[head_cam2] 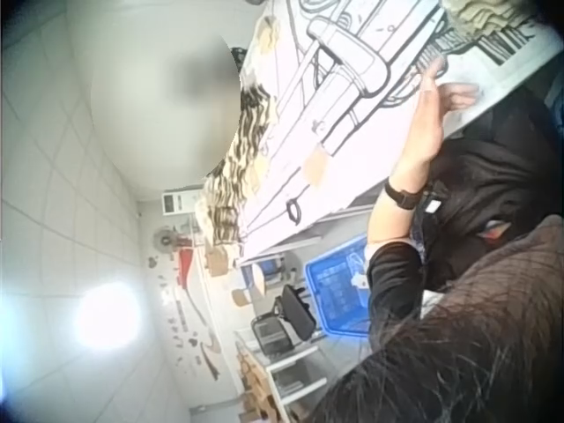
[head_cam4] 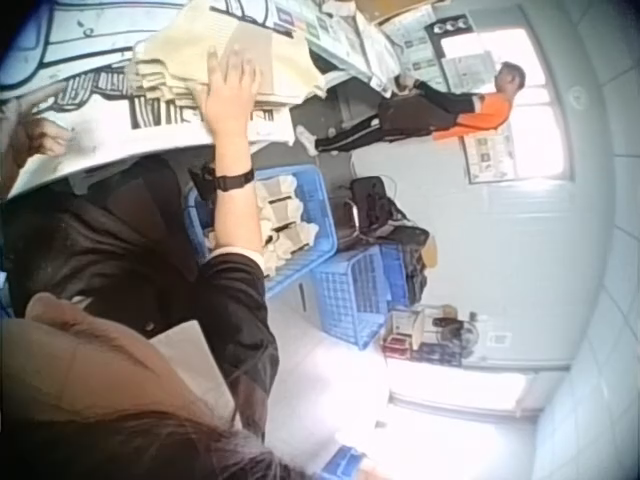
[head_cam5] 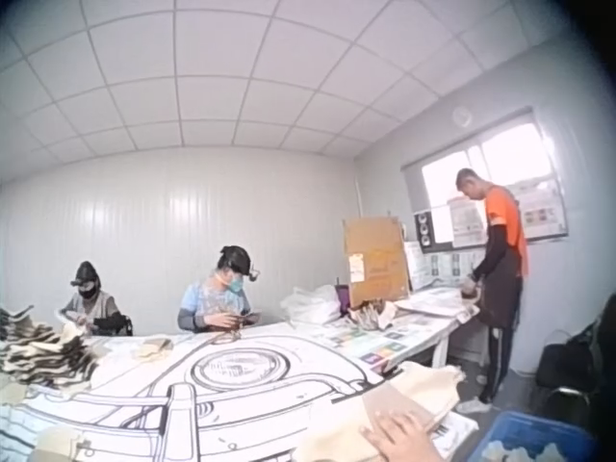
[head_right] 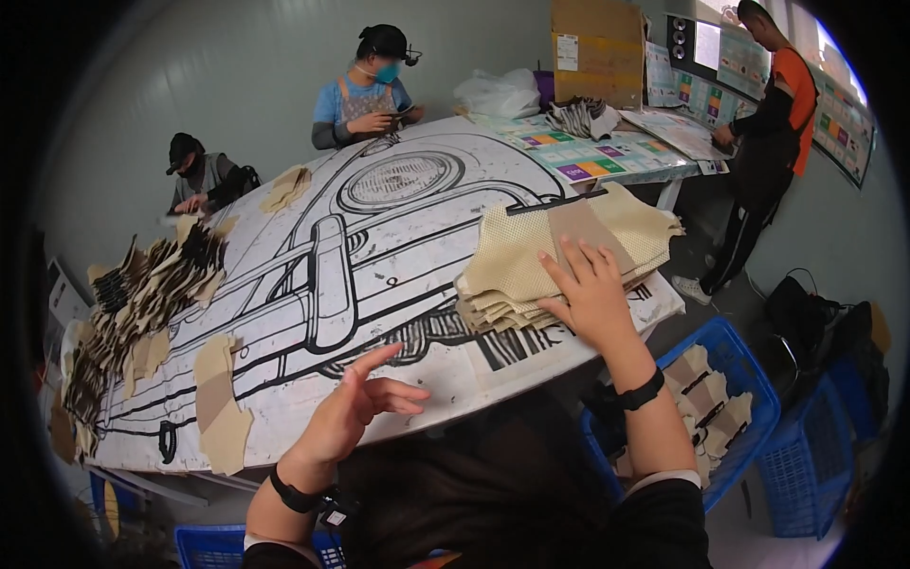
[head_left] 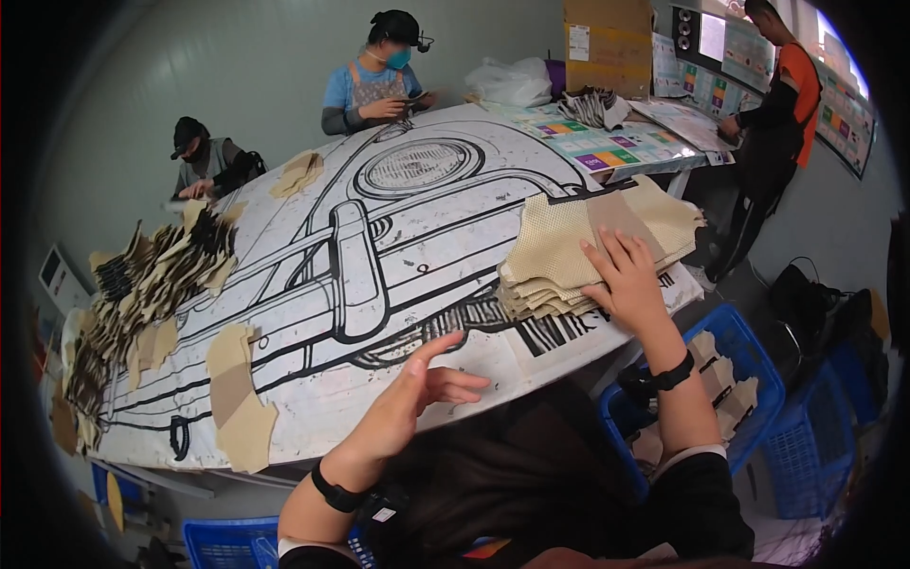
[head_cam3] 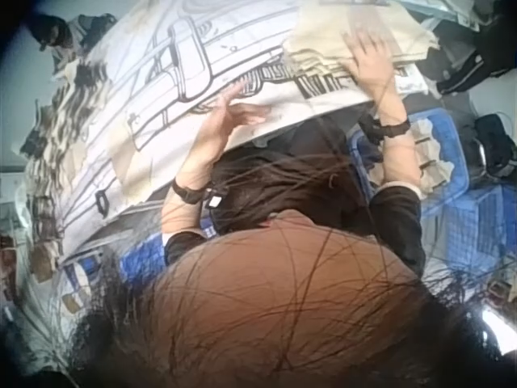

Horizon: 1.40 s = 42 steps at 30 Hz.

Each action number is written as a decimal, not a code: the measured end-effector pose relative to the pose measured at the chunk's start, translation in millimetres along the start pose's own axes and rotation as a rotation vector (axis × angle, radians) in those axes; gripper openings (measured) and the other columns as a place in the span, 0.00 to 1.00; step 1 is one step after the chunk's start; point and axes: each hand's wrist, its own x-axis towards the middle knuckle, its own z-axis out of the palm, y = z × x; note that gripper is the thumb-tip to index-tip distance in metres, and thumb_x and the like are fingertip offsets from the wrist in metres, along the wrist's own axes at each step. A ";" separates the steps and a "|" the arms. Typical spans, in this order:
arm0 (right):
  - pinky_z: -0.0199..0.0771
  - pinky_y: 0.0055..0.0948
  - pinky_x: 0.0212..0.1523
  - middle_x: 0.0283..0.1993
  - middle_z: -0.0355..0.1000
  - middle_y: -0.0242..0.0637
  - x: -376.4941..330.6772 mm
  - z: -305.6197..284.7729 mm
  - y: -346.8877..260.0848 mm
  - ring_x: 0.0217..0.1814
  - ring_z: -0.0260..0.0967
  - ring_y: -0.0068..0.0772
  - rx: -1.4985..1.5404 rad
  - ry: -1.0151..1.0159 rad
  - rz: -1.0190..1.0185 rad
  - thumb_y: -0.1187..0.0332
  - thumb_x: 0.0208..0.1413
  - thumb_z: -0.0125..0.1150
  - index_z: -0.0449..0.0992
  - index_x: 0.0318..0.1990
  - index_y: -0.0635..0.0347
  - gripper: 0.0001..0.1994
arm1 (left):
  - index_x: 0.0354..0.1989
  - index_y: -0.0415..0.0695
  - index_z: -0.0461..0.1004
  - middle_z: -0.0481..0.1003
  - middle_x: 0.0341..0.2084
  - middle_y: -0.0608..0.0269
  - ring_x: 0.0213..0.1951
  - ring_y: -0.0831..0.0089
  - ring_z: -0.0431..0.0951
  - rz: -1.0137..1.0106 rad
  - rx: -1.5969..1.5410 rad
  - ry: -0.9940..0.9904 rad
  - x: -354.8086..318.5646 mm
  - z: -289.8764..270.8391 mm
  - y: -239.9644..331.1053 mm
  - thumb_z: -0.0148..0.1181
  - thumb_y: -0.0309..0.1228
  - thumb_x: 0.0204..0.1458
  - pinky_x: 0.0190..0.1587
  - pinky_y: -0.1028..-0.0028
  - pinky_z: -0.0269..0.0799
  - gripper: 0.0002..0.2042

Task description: Organizing and stacking pieces of shoe components on a work table in a manufacturing workshop.

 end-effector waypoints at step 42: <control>0.34 0.56 0.61 0.66 0.41 0.36 122.2 65.8 43.7 0.66 0.38 0.53 -0.038 -0.379 -0.120 0.44 0.26 0.67 0.48 0.62 0.36 0.50 | 0.54 0.42 0.56 0.71 0.29 0.59 0.30 0.74 0.71 -0.053 0.050 0.721 18.4 -180.9 -32.2 0.34 0.41 0.58 0.38 0.76 0.64 0.20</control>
